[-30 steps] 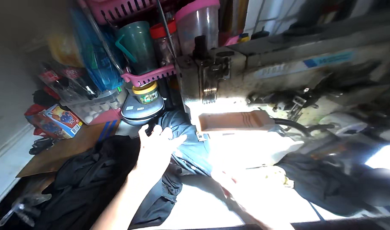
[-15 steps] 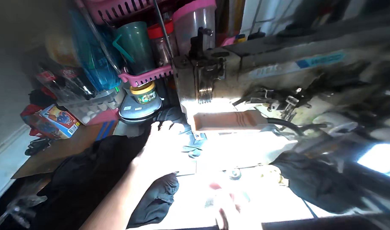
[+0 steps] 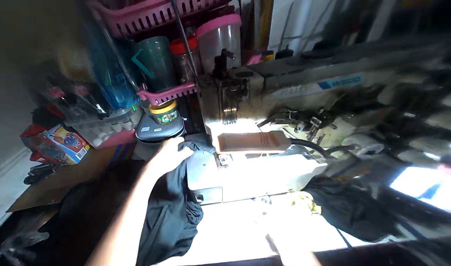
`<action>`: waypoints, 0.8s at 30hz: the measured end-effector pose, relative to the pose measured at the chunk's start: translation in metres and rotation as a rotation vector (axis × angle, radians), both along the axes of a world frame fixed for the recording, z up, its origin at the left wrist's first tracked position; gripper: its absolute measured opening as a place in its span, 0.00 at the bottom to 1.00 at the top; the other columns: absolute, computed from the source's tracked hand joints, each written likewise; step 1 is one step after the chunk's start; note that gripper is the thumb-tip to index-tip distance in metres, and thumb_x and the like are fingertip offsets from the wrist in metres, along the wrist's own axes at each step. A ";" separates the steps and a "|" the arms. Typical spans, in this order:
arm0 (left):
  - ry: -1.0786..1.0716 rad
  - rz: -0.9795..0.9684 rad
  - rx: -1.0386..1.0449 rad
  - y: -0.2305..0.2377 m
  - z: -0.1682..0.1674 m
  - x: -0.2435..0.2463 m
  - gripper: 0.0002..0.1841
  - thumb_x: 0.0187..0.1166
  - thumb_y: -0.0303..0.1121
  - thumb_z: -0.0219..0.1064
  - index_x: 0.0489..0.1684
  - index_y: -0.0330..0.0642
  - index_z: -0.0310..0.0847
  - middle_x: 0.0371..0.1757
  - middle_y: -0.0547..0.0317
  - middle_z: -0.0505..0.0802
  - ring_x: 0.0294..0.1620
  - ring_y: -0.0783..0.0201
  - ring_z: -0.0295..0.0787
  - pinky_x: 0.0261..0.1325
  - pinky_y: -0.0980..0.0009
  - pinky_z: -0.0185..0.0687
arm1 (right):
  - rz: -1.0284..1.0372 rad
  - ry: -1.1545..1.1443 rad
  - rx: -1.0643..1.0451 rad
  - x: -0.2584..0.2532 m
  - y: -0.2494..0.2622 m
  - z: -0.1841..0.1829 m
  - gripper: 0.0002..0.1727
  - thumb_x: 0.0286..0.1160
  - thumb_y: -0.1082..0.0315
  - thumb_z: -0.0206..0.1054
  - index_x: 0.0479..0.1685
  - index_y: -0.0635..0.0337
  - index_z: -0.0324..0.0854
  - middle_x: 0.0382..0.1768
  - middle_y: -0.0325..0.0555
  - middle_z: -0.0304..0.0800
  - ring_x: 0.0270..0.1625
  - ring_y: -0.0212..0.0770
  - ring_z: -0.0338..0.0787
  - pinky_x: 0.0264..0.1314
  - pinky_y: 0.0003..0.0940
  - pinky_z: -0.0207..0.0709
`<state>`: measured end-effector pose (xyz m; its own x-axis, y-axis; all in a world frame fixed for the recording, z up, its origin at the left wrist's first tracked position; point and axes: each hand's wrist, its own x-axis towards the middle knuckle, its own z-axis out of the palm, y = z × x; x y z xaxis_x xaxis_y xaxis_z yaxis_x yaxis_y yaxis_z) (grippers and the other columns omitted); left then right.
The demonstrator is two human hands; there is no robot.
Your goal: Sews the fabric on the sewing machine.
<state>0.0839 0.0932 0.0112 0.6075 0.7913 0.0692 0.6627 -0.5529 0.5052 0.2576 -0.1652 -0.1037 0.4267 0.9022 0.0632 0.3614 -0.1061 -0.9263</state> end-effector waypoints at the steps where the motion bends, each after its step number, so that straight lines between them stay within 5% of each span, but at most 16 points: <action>1: -0.057 -0.012 -0.103 -0.015 0.001 -0.016 0.20 0.85 0.44 0.66 0.65 0.39 0.84 0.58 0.47 0.92 0.60 0.54 0.89 0.66 0.51 0.82 | -0.005 -0.209 0.006 0.006 0.003 0.011 0.20 0.86 0.68 0.58 0.69 0.72 0.80 0.59 0.60 0.90 0.61 0.49 0.90 0.67 0.47 0.81; 2: -0.125 0.003 -0.187 -0.033 0.002 -0.030 0.22 0.86 0.44 0.64 0.71 0.39 0.81 0.63 0.49 0.91 0.64 0.59 0.87 0.71 0.56 0.80 | -0.027 -0.394 0.029 0.011 0.007 0.019 0.21 0.85 0.65 0.59 0.69 0.66 0.83 0.59 0.60 0.91 0.60 0.56 0.91 0.64 0.56 0.81; 3: -0.224 0.019 -0.157 -0.052 -0.002 -0.040 0.19 0.86 0.42 0.63 0.63 0.38 0.85 0.53 0.53 0.93 0.53 0.65 0.89 0.61 0.64 0.84 | -0.076 -0.570 0.096 0.014 0.015 0.022 0.20 0.81 0.62 0.60 0.65 0.60 0.87 0.52 0.57 0.93 0.51 0.57 0.93 0.51 0.60 0.84; 4: -0.331 0.002 -0.036 -0.068 -0.013 -0.046 0.14 0.85 0.40 0.61 0.45 0.40 0.87 0.36 0.63 0.89 0.36 0.76 0.85 0.43 0.76 0.82 | -0.131 -0.739 0.175 0.015 0.028 0.023 0.20 0.78 0.58 0.60 0.60 0.53 0.91 0.45 0.51 0.94 0.41 0.53 0.94 0.39 0.56 0.85; 5: -0.453 -0.059 0.079 -0.082 -0.024 -0.050 0.13 0.84 0.38 0.59 0.37 0.40 0.87 0.30 0.68 0.87 0.31 0.83 0.81 0.37 0.83 0.79 | -0.167 -0.865 0.239 0.013 0.043 0.027 0.19 0.79 0.55 0.59 0.56 0.48 0.93 0.43 0.47 0.95 0.39 0.51 0.95 0.35 0.53 0.85; 6: -0.561 -0.146 0.163 -0.094 -0.035 -0.052 0.14 0.85 0.37 0.60 0.35 0.39 0.88 0.32 0.68 0.89 0.35 0.86 0.82 0.42 0.87 0.79 | -0.184 -0.962 0.300 0.009 0.057 0.032 0.18 0.81 0.53 0.59 0.53 0.45 0.94 0.41 0.44 0.96 0.39 0.48 0.95 0.34 0.49 0.86; 10: -0.639 -0.422 0.223 -0.127 -0.066 -0.036 0.15 0.84 0.40 0.66 0.31 0.38 0.89 0.38 0.55 0.93 0.53 0.68 0.86 0.65 0.72 0.74 | -0.056 -0.887 0.324 -0.005 0.106 0.038 0.14 0.77 0.64 0.62 0.52 0.52 0.93 0.46 0.52 0.94 0.49 0.58 0.93 0.46 0.63 0.84; 13: -0.460 -0.523 0.272 -0.125 -0.067 -0.036 0.19 0.85 0.53 0.61 0.39 0.51 0.93 0.50 0.63 0.94 0.64 0.65 0.82 0.72 0.64 0.64 | 0.015 -0.768 0.104 -0.007 0.100 0.075 0.12 0.78 0.65 0.66 0.49 0.52 0.95 0.41 0.51 0.95 0.46 0.55 0.94 0.49 0.56 0.84; 15: -0.480 -0.408 0.339 -0.118 -0.059 -0.041 0.24 0.83 0.63 0.58 0.38 0.57 0.93 0.54 0.68 0.95 0.66 0.69 0.83 0.73 0.64 0.69 | 0.010 -0.753 0.229 0.004 0.093 0.062 0.13 0.77 0.63 0.64 0.47 0.56 0.93 0.41 0.52 0.94 0.45 0.56 0.94 0.46 0.60 0.84; 17: -0.550 -0.168 0.440 -0.107 -0.048 -0.044 0.18 0.80 0.57 0.66 0.35 0.54 0.90 0.49 0.68 0.93 0.63 0.69 0.84 0.69 0.65 0.77 | -0.029 -0.603 0.320 0.008 0.083 0.050 0.20 0.78 0.47 0.63 0.50 0.49 0.92 0.42 0.38 0.94 0.45 0.39 0.93 0.47 0.47 0.87; 20: -0.411 0.078 0.527 -0.078 -0.046 -0.041 0.21 0.72 0.53 0.72 0.56 0.51 0.87 0.62 0.61 0.90 0.71 0.60 0.81 0.72 0.52 0.77 | -0.028 -0.489 0.299 -0.013 0.066 0.040 0.32 0.69 0.33 0.68 0.57 0.50 0.92 0.49 0.40 0.95 0.50 0.38 0.94 0.50 0.45 0.88; 22: -0.314 0.069 0.481 -0.056 -0.051 -0.038 0.23 0.71 0.51 0.72 0.62 0.53 0.87 0.72 0.61 0.86 0.77 0.59 0.78 0.75 0.51 0.74 | -0.037 -0.623 0.254 -0.024 0.063 0.029 0.25 0.75 0.45 0.66 0.57 0.55 0.90 0.48 0.47 0.95 0.48 0.46 0.95 0.47 0.51 0.89; 24: -0.365 0.028 0.419 -0.040 -0.046 -0.041 0.12 0.70 0.38 0.73 0.47 0.48 0.94 0.67 0.58 0.90 0.72 0.60 0.83 0.74 0.54 0.79 | -0.040 -0.564 0.135 -0.021 0.057 0.036 0.17 0.77 0.62 0.65 0.53 0.65 0.91 0.45 0.58 0.95 0.48 0.55 0.95 0.52 0.54 0.86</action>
